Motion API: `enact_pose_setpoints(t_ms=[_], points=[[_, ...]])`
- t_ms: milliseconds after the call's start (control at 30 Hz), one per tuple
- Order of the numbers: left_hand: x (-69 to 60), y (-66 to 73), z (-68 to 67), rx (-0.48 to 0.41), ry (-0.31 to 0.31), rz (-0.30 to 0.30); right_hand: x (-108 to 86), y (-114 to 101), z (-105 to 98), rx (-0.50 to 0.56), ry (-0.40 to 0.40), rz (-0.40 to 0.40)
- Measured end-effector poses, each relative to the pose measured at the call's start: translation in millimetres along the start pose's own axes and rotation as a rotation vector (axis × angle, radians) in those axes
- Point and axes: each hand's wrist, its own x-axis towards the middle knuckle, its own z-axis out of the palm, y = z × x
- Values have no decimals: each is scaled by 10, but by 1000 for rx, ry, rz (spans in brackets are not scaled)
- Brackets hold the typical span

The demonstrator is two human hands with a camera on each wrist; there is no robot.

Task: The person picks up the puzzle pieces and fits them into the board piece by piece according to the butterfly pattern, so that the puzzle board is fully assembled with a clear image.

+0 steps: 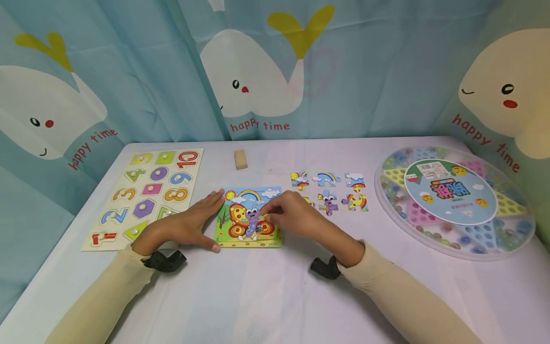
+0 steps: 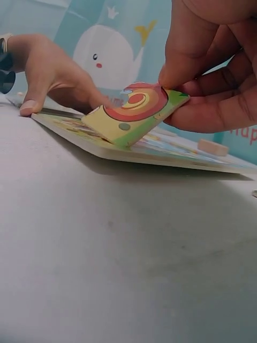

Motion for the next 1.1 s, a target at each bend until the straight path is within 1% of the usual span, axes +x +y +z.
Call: enact_pose_setpoints(t_ms=[67,200,400,633,767,1000,1100], points=[[0,0,-1,1,-3,-4,11,-15,12,-3,-12,21],[-2,10,-5,2,-8,-13,33,-33,41,-47,-21,61],[2,12,-5,1,-5,-19,72,-39,98,-123,-32,79],[-9,9,-10,-3,6,6,94,-22,93,-128,-47,99],[-16,19,-14,-2,8,5,101,-8,84,-137,-49,97],[-3,10,-4,2,-3,-21,137,7,104,-155,-62,118],[-1,2,2,0,0,-15,141,6,101,-157,-78,117]])
